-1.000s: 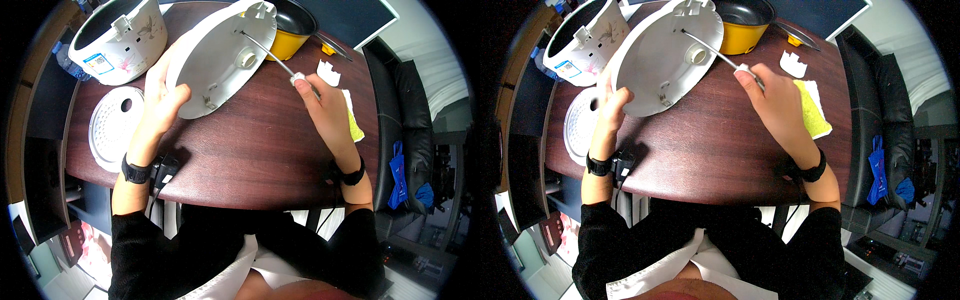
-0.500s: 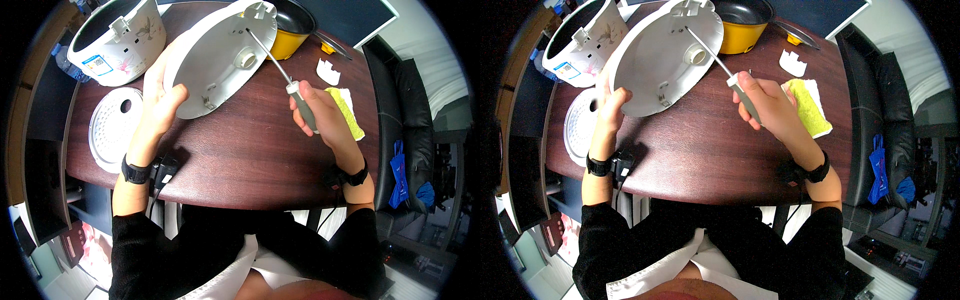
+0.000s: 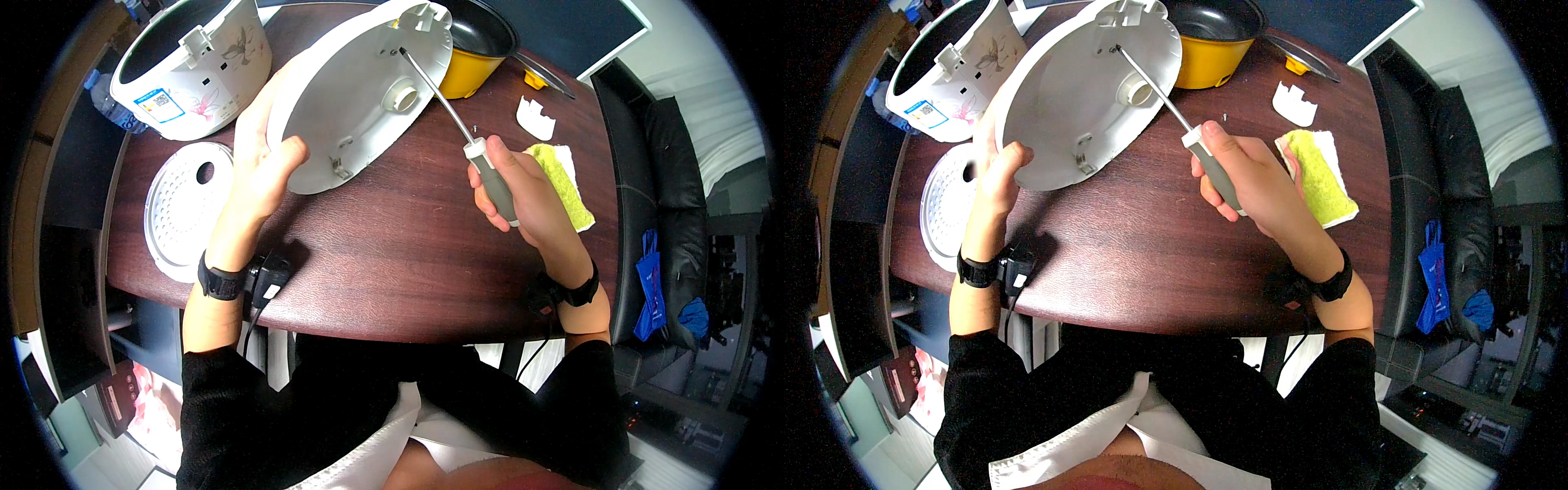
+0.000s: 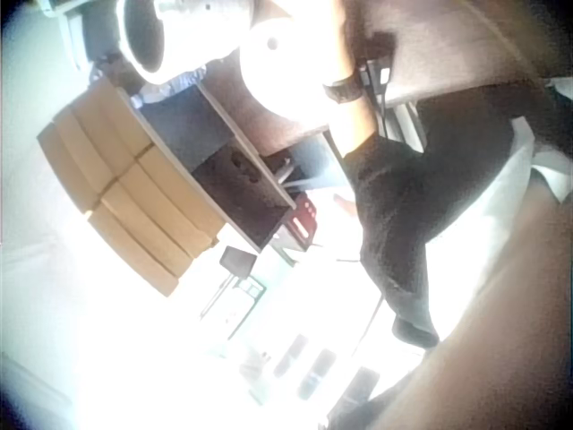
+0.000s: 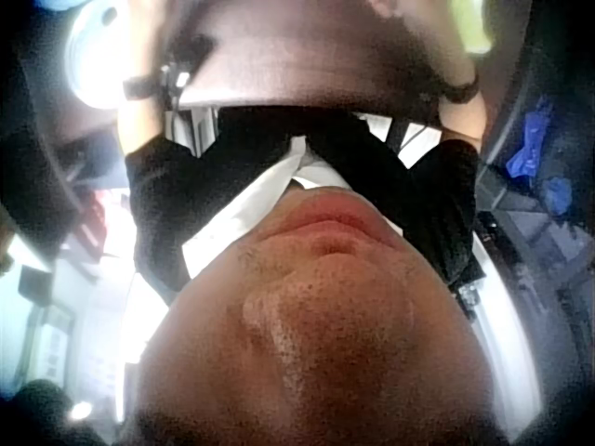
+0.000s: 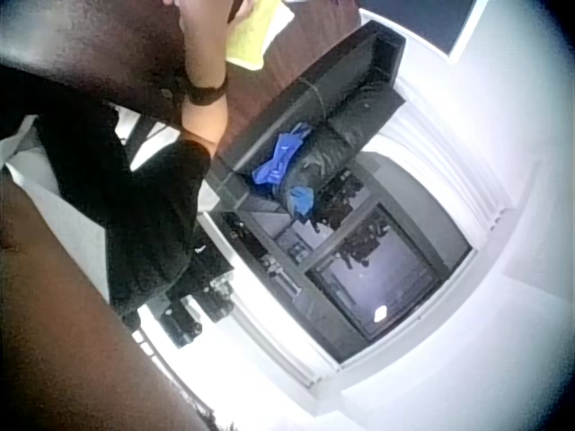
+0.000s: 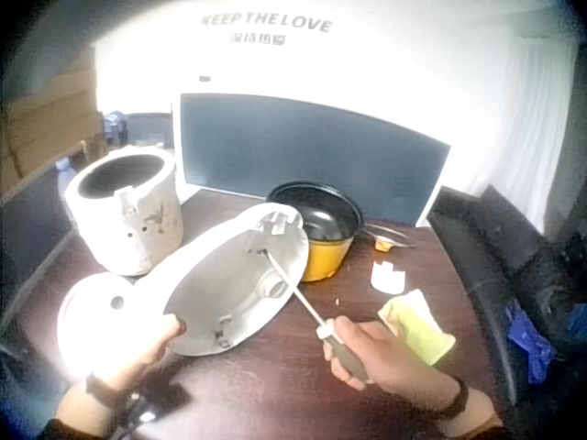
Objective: The person uses a screwdriver to remove screws from a white plastic lid of a rice cooker. After removing the screws, the person wipes the lid with a cloth.
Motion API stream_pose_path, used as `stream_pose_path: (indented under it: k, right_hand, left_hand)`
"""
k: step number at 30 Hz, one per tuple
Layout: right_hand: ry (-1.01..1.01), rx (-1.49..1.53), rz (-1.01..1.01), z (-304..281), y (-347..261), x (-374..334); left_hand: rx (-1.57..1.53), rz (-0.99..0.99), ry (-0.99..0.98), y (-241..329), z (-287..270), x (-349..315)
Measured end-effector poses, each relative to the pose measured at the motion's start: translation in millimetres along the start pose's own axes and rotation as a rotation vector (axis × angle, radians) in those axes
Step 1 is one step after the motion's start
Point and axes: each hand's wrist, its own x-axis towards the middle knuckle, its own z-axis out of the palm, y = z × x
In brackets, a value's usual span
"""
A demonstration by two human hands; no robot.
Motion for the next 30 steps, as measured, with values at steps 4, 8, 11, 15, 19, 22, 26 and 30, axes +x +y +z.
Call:
stream_pose_path:
  k: [4,8,11,15,19,22,26,30]
  right_hand:
    - [-0.010,0.017,0.003,2,1,2]
    - [0.007,-0.034,-0.010,2,3,3]
    - [0.117,-0.255,-0.007,-1,-2,3]
    - [0.515,-0.961,-0.399,-4,-4,1]
    - [0.754,-1.129,-0.689,-13,-11,3]
    - [0.692,-1.079,-0.618,-18,-11,-1]
    - [0.326,-0.424,-0.185,-20,-8,-8]
    - [0.157,-0.266,-0.081,-10,-4,-4]
  left_hand:
    - [-0.007,0.009,0.027,0,2,0]
    - [0.012,-0.011,0.012,1,1,0]
    - [0.005,-0.014,-0.006,1,1,0]
    - [-0.015,-0.011,-0.014,2,0,0]
    - [0.014,0.009,-0.014,4,2,0]
    - [0.045,0.026,0.020,-3,1,-2]
    - [0.040,-0.020,0.013,-2,-2,1]
    - [0.027,-0.026,0.030,-2,0,0]
